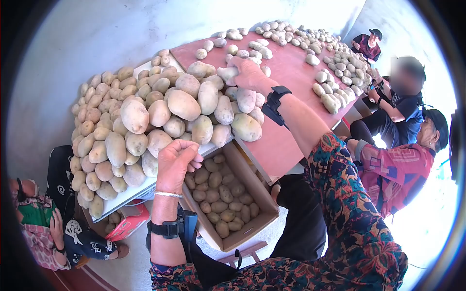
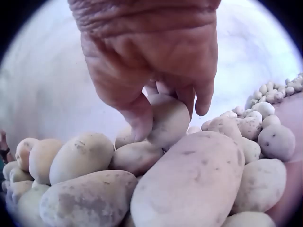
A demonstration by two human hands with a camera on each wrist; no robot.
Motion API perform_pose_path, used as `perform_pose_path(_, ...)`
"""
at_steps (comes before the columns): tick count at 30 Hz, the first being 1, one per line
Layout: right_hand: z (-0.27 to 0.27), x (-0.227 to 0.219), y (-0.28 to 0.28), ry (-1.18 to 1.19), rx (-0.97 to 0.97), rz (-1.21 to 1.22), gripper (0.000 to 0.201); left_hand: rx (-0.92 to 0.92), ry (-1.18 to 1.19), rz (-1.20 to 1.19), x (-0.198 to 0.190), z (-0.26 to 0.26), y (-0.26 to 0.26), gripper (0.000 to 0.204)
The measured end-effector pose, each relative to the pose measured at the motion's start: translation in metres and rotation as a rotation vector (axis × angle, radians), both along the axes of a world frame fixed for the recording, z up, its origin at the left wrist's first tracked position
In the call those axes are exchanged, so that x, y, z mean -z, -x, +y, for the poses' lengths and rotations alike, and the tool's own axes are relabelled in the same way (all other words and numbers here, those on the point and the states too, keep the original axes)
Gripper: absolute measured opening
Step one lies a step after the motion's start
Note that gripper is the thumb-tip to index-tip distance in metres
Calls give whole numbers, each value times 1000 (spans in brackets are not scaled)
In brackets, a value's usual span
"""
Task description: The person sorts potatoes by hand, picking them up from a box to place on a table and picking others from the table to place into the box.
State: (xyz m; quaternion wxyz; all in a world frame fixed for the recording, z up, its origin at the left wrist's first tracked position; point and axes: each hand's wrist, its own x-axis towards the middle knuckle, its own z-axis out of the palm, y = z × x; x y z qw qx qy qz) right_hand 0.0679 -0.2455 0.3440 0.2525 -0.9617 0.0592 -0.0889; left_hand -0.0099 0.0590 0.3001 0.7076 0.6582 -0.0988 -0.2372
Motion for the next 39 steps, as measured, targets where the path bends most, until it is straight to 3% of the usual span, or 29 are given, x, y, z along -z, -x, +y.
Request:
perform_pose_path(4,-1,14,10,-118,7,-289,43,0,-8,-10,0,-1,1,16)
perform_pose_path(7,-10,38,18,-155,-125,-204,45,10,-10,-14,1,-3,2,16)
perform_pose_path(9,-20,36,22,-251,-85,-161,51,8,3,-11,1,-3,2,16)
perform_pose_path(11,-11,11,43,-744,109,-209,50,13,13,-4,1,-3,2,16)
perform_pose_path(13,-11,1,65,-738,137,-319,44,-4,-26,-10,2,-3,1,17)
perform_pose_path(16,1,2,99,-967,95,-561,30,-8,-50,-20,4,-2,1,18)
perform_pose_path(18,15,9,128,-769,59,-568,28,10,-75,-37,5,-5,-1,19)
perform_pose_path(20,43,16,157,-843,-50,-527,26,55,-68,-39,5,-11,1,19)
perform_pose_path(22,64,20,181,-611,-249,-326,25,92,-102,-28,5,-14,2,17)
perform_pose_path(23,70,15,189,-629,-242,-313,25,93,-118,-12,6,-17,2,17)
perform_pose_path(25,92,9,205,-394,-558,148,26,118,-134,-62,12,-17,-2,18)
perform_pose_path(27,107,21,220,-383,-621,254,25,146,-99,-77,14,-14,-3,16)
perform_pose_path(29,118,40,235,-45,-613,477,29,134,-97,-89,19,-10,-8,18)
perform_pose_path(31,121,79,252,116,-493,612,34,120,-111,-117,16,-5,-10,20)
perform_pose_path(35,135,126,280,209,-381,645,35,114,-183,-96,12,4,-5,22)
perform_pose_path(37,140,144,281,119,-434,950,36,98,-131,-164,8,2,-5,22)
perform_pose_path(39,144,164,276,95,-417,987,37,98,-136,-160,8,5,-4,23)
